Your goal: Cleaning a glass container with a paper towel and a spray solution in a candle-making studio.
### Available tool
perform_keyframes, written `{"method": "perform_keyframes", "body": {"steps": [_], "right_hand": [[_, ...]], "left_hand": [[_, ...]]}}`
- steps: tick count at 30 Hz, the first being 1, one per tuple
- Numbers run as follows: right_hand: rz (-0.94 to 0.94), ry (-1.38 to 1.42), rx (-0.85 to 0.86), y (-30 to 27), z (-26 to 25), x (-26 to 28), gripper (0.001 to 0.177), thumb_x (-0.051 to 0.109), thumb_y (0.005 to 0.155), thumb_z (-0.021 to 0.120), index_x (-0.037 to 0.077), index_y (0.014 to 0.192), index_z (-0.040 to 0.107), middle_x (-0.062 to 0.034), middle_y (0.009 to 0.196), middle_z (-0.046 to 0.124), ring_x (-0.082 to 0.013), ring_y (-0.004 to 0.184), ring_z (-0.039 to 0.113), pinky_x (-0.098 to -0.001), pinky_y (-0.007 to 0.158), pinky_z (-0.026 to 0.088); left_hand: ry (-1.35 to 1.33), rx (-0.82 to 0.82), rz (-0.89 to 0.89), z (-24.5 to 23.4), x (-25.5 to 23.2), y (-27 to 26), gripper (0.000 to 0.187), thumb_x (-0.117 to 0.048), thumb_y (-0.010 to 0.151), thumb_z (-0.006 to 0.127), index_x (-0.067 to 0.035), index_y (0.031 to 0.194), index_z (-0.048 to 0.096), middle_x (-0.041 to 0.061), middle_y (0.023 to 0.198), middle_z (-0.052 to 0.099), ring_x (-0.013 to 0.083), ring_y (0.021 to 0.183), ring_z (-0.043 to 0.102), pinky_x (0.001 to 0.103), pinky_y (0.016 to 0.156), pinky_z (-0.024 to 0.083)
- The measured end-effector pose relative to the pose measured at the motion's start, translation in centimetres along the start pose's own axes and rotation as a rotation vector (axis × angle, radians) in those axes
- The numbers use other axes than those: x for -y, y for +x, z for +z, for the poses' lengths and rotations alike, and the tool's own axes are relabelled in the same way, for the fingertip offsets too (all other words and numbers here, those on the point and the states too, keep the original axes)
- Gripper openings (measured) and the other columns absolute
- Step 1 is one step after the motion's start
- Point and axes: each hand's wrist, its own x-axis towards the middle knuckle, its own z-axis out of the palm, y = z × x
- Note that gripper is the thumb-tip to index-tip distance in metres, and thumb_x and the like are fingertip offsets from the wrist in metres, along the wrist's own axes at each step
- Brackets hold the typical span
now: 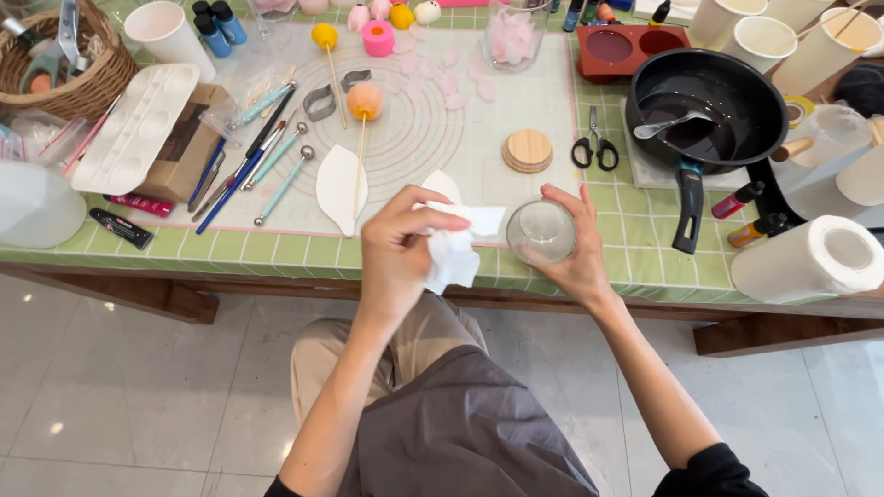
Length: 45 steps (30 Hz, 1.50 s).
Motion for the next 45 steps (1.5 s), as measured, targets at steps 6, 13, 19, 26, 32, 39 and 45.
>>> {"method": "perform_keyframes", "body": {"steps": [6,13,19,26,32,39,45], "right_hand": [[-0.125,0.015,0.017,-0.6,0.6,-1.2,0.077,0.017,0.076,0.090,0.007,0.141,0.049,-0.0125,0.139,0.061,-0.0309,0.139,0.056,-0.0566,0.132,0.020],[-0.098,-0.016,0.044,-0.5,0.4,-0.3,0.077,0.016,0.072,0.088,0.008,0.139,0.051,-0.0132,0.140,0.061,-0.0297,0.138,0.056,-0.0559,0.129,0.023],[-0.132,-0.038,0.063,-0.3,0.3,-0.9,0.068,0.009,0.078,0.082,0.008,0.140,0.053,-0.0112,0.144,0.061,-0.0286,0.142,0.056,-0.0531,0.129,0.029],[-0.107,-0.045,0.110,0.4,0.3,0.1,0.071,0.006,0.069,0.079,0.007,0.136,0.055,-0.0129,0.139,0.061,-0.0324,0.137,0.054,-0.0526,0.125,0.032],[-0.123,-0.065,0.115,1.1,0.0,0.9,0.070,0.008,0.069,0.082,0.006,0.134,0.057,-0.0118,0.137,0.063,-0.0315,0.136,0.057,-0.0503,0.124,0.035],[-0.081,-0.067,0.128,1.3,-0.1,0.9,0.081,0.016,0.061,0.089,0.006,0.135,0.057,-0.0124,0.133,0.064,-0.0302,0.129,0.059,-0.0515,0.121,0.034],[-0.073,-0.084,0.101,1.4,0.2,1.2,0.080,0.016,0.063,0.090,0.006,0.136,0.057,-0.0124,0.130,0.065,-0.0303,0.126,0.061,-0.0510,0.121,0.035]], "left_hand": [[0.435,0.081,0.195,2.7,-0.9,-1.4,0.036,0.015,0.079,0.058,-0.005,0.102,0.078,0.010,0.112,0.067,0.0165,0.087,0.071,0.026,0.068,0.056],[0.594,0.229,0.448,5.5,0.1,-2.8,0.035,-0.011,0.078,0.077,0.006,0.107,0.068,0.018,0.120,0.062,0.0309,0.099,0.068,0.036,0.086,0.057],[1.013,0.357,0.959,6.0,5.8,0.5,0.016,-0.007,0.083,0.067,0.002,0.096,0.065,0.016,0.120,0.062,0.0271,0.107,0.068,0.037,0.098,0.058],[1.167,0.476,1.081,5.5,9.5,2.2,0.015,-0.010,0.077,0.066,0.004,0.083,0.069,0.018,0.094,0.065,0.0270,0.088,0.068,0.032,0.077,0.058],[1.253,0.550,0.781,6.9,10.0,1.8,0.016,-0.006,0.071,0.066,0.006,0.081,0.070,0.016,0.091,0.068,0.0266,0.089,0.069,0.034,0.074,0.059],[0.942,0.759,0.411,7.4,10.3,4.5,0.016,0.003,0.069,0.070,0.005,0.085,0.072,0.021,0.092,0.072,0.0344,0.087,0.073,0.042,0.074,0.059],[0.879,0.736,0.157,7.8,10.2,4.8,0.017,0.004,0.065,0.073,0.005,0.082,0.072,0.025,0.084,0.071,0.0389,0.084,0.072,0.044,0.072,0.058]]}}
